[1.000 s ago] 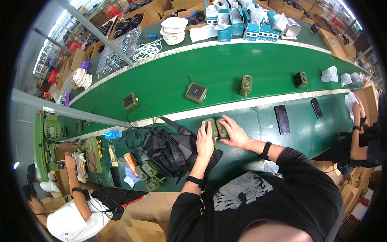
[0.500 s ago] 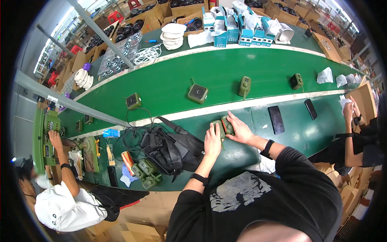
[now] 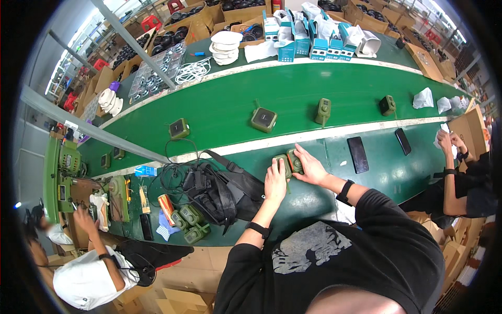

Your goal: Organizing and inspecting walkie-talkies on a factory conveyor belt.

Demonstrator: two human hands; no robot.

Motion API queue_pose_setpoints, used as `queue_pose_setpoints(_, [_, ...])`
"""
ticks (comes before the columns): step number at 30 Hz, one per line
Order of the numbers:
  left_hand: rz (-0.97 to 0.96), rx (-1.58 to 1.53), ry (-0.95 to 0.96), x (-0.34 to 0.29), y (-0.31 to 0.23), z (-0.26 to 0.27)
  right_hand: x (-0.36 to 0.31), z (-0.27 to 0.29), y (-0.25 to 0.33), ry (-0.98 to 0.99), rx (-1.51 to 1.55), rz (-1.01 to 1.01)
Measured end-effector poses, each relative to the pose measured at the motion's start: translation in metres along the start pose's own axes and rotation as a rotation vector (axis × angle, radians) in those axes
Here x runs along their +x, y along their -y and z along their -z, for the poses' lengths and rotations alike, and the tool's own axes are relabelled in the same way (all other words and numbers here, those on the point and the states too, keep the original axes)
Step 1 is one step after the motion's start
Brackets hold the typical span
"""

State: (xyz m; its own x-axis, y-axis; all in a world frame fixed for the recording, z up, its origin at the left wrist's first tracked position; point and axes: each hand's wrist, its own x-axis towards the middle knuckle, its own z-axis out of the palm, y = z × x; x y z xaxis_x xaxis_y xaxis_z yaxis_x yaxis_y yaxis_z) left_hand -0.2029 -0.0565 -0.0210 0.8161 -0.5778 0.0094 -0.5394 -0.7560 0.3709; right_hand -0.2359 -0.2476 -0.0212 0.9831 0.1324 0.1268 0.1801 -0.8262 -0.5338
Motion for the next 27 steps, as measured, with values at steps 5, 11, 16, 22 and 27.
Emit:
queue_pose_setpoints(5, [-0.011,-0.016,-0.008,-0.0004,0.0012,-0.0005,0.0004,0.0003,-0.0007,-0.003,-0.002,0.001])
queue_pose_setpoints(11, [-0.063,0.013,-0.100,-0.0024,0.0040,-0.0048,0.0020,0.0046,0.0011,0.028,-0.032,0.012])
queue_pose_setpoints(16, [-0.064,0.015,-0.092,-0.0012,0.0036,-0.0048,0.0022,0.0048,0.0016,0.017,-0.025,0.008])
queue_pose_setpoints(22, [-0.019,-0.021,-0.021,-0.0001,0.0015,-0.0017,0.0019,0.0026,0.0018,0.011,-0.021,-0.010])
queue_pose_setpoints(27, [-0.019,-0.023,-0.021,-0.0006,0.0022,-0.0007,0.0020,0.0035,0.0033,0.008,-0.020,-0.011])
